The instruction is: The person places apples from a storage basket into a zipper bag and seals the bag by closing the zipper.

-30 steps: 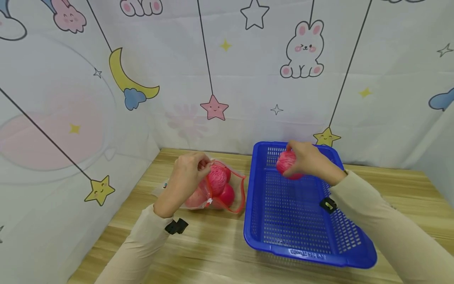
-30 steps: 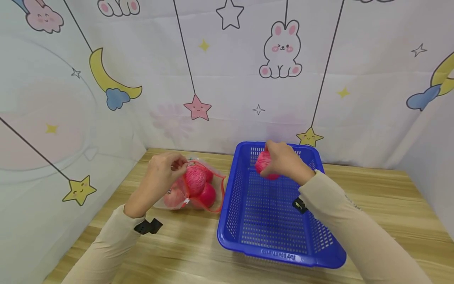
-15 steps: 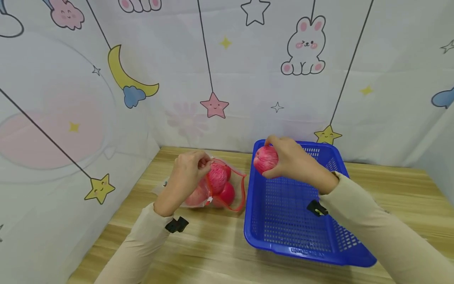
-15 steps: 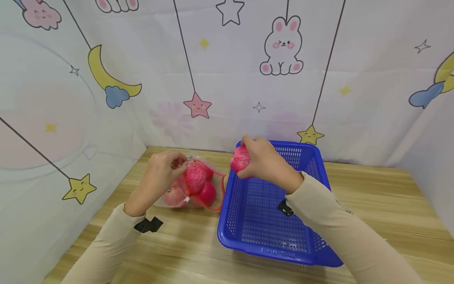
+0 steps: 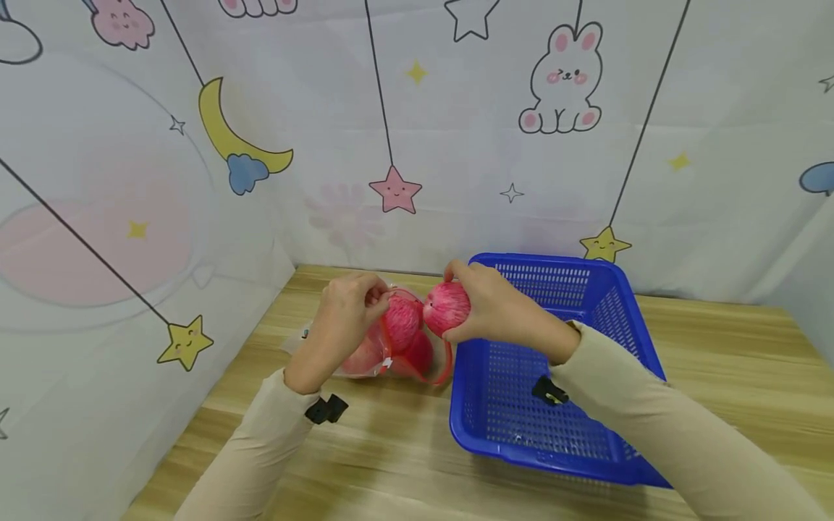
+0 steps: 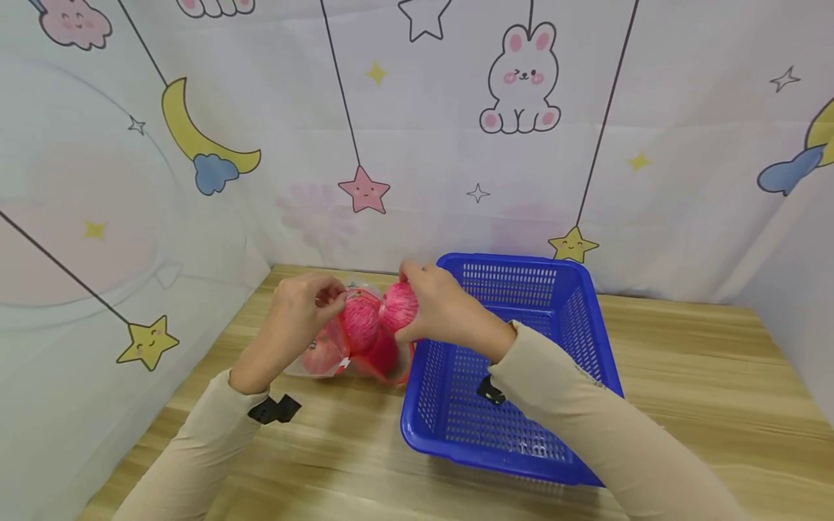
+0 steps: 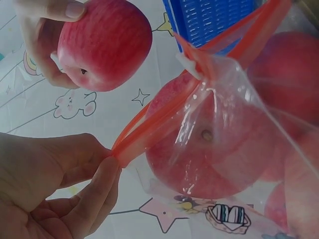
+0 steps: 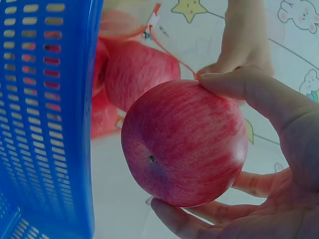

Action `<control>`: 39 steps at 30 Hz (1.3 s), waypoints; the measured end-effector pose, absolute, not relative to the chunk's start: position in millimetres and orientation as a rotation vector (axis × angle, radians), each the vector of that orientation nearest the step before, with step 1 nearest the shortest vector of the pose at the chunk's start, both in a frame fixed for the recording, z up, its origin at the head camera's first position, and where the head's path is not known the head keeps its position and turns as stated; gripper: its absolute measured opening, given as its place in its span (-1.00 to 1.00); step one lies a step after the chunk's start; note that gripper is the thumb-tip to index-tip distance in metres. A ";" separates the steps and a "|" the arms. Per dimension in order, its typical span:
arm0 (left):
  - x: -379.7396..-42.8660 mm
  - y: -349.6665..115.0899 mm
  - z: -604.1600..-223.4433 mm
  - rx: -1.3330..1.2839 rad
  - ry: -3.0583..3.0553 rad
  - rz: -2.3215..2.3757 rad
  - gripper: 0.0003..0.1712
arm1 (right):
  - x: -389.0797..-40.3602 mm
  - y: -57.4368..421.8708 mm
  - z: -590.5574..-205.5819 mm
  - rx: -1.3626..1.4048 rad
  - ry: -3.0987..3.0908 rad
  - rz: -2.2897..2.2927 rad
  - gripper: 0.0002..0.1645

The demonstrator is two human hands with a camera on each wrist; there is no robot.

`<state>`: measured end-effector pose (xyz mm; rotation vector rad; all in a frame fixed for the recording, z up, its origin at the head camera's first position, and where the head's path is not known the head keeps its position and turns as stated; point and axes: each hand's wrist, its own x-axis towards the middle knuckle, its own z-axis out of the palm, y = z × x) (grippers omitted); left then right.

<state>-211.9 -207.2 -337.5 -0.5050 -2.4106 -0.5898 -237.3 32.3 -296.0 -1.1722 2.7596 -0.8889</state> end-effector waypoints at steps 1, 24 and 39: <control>-211.7 -207.2 -337.5 -0.500 -2.416 -0.591 -0.91 | -236.0 29.3 -297.3 -1.180 2.756 -0.887 -0.24; -209.9 -208.0 -335.8 -0.488 -2.410 -0.589 -0.92 | -233.2 -10.9 -319.5 -1.057 2.746 -0.814 -0.22; -208.8 -205.1 -333.0 -0.451 -2.439 -0.611 -0.93 | -234.0 -21.3 -329.3 -1.066 2.820 -0.860 -0.16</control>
